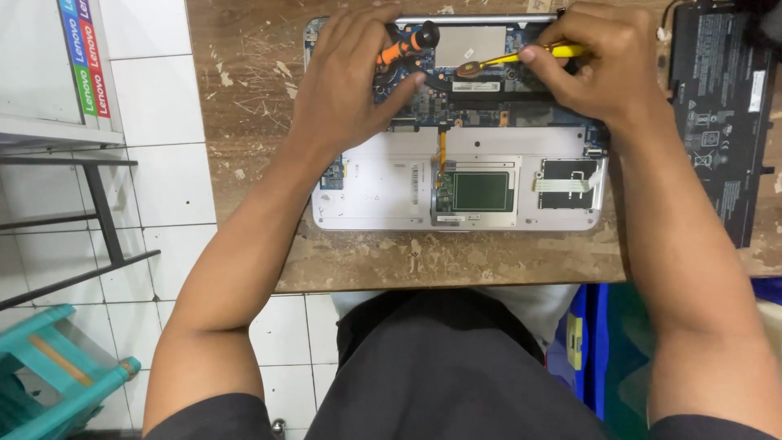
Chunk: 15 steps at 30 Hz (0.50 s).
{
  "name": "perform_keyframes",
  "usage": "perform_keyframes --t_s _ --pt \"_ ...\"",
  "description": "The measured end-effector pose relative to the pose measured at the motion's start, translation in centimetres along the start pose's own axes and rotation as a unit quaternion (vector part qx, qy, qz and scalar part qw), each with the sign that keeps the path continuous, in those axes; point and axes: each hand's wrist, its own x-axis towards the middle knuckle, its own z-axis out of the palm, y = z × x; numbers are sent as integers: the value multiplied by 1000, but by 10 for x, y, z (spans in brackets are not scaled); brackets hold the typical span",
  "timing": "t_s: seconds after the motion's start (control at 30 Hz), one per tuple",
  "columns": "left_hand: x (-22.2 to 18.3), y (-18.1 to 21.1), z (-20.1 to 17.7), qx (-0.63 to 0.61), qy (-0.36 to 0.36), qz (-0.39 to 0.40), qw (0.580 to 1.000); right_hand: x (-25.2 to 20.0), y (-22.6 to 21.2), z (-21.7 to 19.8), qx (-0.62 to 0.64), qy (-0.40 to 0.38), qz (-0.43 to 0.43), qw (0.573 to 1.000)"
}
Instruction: Removing a laptop battery and using tools to clean or repair the heatsink area.
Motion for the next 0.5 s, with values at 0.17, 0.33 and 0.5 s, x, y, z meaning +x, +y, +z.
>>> perform_keyframes --t_s 0.17,0.33,0.5 --pt "4 3 -8 -16 104 23 994 -3 -26 -6 -71 -23 -6 997" --pt "-7 -19 -12 49 119 -9 992 3 -41 -12 -86 -44 -15 995" --pt "-15 -37 -26 130 124 -127 976 9 -37 -12 -140 -83 -14 987"
